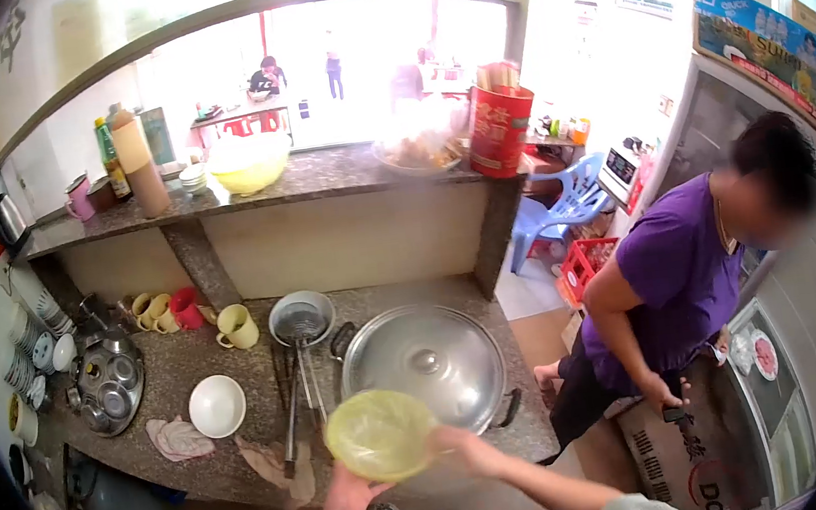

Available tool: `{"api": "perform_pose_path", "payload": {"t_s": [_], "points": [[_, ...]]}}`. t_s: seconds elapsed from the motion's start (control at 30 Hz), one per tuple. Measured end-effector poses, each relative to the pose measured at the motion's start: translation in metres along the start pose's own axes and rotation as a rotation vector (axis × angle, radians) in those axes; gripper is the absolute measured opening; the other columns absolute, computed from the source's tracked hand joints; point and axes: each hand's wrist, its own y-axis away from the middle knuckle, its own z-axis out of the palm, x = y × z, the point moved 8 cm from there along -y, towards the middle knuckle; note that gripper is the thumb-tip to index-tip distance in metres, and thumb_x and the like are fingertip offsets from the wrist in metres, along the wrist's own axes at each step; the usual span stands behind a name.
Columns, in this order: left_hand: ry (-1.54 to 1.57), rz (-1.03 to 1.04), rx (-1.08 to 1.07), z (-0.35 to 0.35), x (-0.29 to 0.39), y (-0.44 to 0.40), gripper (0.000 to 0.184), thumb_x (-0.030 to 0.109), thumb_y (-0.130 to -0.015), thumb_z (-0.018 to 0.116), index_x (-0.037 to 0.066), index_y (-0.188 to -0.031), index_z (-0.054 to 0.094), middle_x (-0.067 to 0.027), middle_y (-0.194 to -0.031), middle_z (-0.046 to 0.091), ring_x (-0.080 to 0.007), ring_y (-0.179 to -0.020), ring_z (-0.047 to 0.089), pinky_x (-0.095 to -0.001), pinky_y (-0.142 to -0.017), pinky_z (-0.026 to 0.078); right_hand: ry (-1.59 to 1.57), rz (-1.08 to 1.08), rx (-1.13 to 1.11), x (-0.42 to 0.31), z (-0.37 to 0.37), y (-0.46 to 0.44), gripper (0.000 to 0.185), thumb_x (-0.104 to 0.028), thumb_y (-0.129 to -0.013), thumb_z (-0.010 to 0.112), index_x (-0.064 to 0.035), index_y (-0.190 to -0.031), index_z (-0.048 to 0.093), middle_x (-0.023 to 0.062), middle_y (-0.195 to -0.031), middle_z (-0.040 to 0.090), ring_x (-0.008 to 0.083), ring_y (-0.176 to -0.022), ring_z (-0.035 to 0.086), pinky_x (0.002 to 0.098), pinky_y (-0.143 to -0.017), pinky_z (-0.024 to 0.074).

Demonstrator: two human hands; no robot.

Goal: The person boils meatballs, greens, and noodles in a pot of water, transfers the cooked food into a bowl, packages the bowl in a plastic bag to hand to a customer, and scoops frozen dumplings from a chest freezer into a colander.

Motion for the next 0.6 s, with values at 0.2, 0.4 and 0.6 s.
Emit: {"api": "perform_pose_path", "payload": {"t_s": [0.2,0.4,0.6], "points": [[-0.287,-0.313,-0.025,0.025,-0.113,-0.03,0.058,0.033,-0.089,0.052,0.007,-0.137,0.032,-0.0137,-0.134,0.044,-0.028,-0.12,0.047,-0.0463,-0.094,0.045,0.103,0.287,0.271,0.048,-0.027,0.15,0.032,-0.005,-0.078,0.059,-0.0065,-0.11,0.057,0.0127,-0.116,0.056,0.0301,-0.11,0.053,0.0395,-0.09,0.0458],[-0.405,-0.349,-0.163,0.059,-0.135,-0.076,0.053,0.015,-0.089,0.053,0.014,-0.138,0.034,-0.0072,-0.136,0.042,-0.0242,-0.12,0.046,-0.0451,-0.097,0.042,-0.213,0.606,0.954,0.049,-0.089,0.23,0.044,0.001,-0.079,0.051,-0.0032,-0.123,0.048,0.0119,-0.124,0.05,0.019,-0.093,0.062,0.0306,-0.077,0.0506],[-0.475,-0.369,-0.35,0.102,-0.144,-0.125,0.052,0.01,-0.089,0.05,0.009,-0.138,0.034,-0.0095,-0.132,0.045,-0.024,-0.118,0.047,-0.0414,-0.097,0.043,-0.21,0.757,1.139,0.06,-0.079,0.282,0.036,-0.006,-0.083,0.055,-0.0039,-0.118,0.052,0.0108,-0.11,0.058,0.0176,-0.083,0.063,0.0308,-0.075,0.0501]]}}
